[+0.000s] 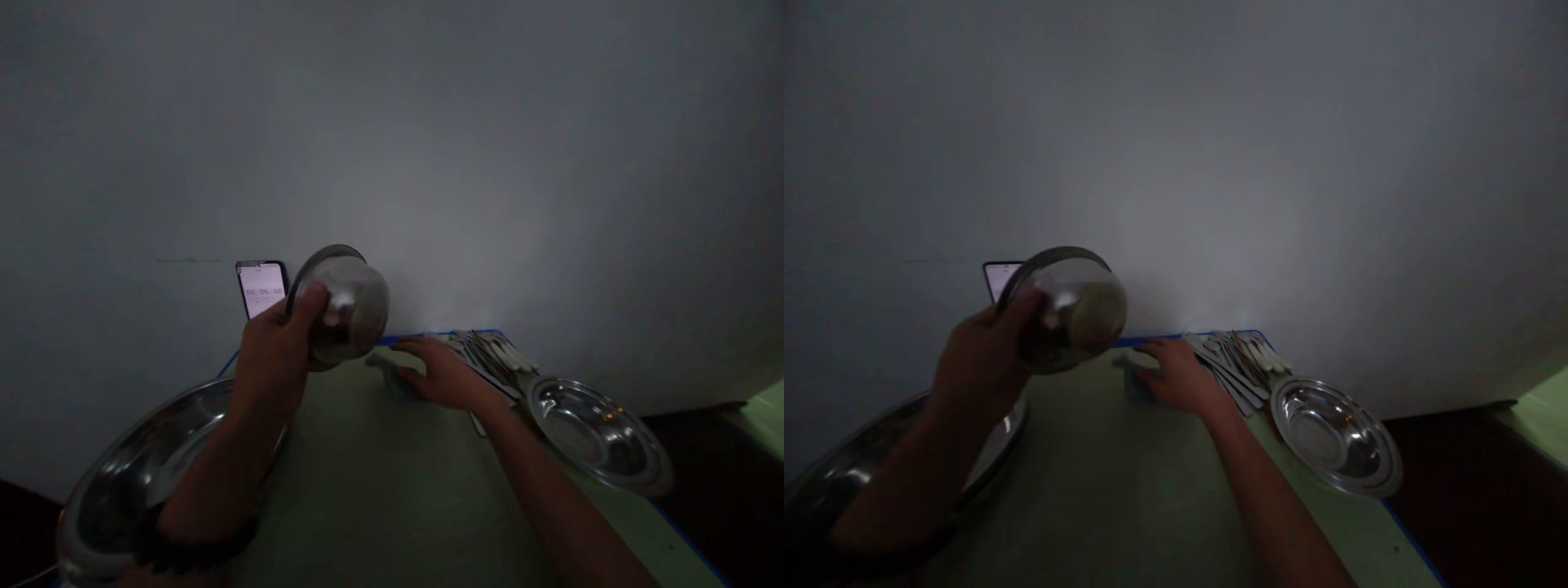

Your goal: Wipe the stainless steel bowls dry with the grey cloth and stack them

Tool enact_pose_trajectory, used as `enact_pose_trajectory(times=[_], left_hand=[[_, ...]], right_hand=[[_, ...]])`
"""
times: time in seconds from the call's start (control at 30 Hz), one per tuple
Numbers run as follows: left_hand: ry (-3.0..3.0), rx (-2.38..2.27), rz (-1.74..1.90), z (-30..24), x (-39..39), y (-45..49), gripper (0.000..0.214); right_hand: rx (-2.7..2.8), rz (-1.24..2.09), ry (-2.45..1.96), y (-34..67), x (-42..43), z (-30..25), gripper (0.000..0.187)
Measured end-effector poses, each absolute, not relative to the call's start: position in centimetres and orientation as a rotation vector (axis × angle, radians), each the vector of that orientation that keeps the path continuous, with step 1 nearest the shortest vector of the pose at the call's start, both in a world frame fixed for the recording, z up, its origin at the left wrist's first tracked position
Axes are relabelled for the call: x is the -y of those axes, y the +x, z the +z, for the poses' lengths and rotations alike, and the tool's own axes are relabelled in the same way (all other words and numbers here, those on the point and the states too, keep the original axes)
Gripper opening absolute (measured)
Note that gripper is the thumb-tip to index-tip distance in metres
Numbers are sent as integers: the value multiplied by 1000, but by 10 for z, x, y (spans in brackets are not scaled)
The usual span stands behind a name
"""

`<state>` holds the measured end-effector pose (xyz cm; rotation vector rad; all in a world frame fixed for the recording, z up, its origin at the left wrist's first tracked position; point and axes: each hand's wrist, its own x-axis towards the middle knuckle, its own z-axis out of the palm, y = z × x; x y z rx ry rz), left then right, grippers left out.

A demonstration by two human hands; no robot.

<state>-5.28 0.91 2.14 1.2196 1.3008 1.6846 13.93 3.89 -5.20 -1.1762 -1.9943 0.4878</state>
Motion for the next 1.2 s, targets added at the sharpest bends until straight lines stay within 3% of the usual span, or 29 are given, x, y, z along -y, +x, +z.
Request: enact_pose_trajectory(times=[0.1, 0.17, 0.27, 0.37, 0.5, 0.67, 0.73, 0.9, 1.2], left_hand=[[2017, -1315, 1398, 14, -9, -63, 10], [2521, -1155, 1070, 3, -13, -62, 13], [2932, -1015, 690, -12, -19, -52, 19], [3008, -990, 709, -17, -20, -46, 27], [2717, -1035, 1178, -17, -22, -47, 35], [1643, -1313, 1740, -23, -29, -39, 63], [1192, -1235, 1705, -23, -32, -33, 58], [690, -1045, 1354, -18, -31, -25, 12], [453, -971, 1331, -14, -21, -7, 20]], right_hand=[[1702, 889, -1116, 142, -34, -39, 55], [1428, 1234, -1054, 140, -30, -32, 67], [1273, 1388, -1105, 137, -27, -29, 48], [1217, 1296, -1217, 138, -31, -33, 35], [1122, 1229, -1217, 143, -38, -38, 33], [1213, 1029, -1196, 142, -44, -45, 32], [1215, 956, -1159, 139, -46, -48, 31], [1428, 708, -1259, 140, -47, -48, 31], [1828, 498, -1449, 178, -24, -15, 52]])
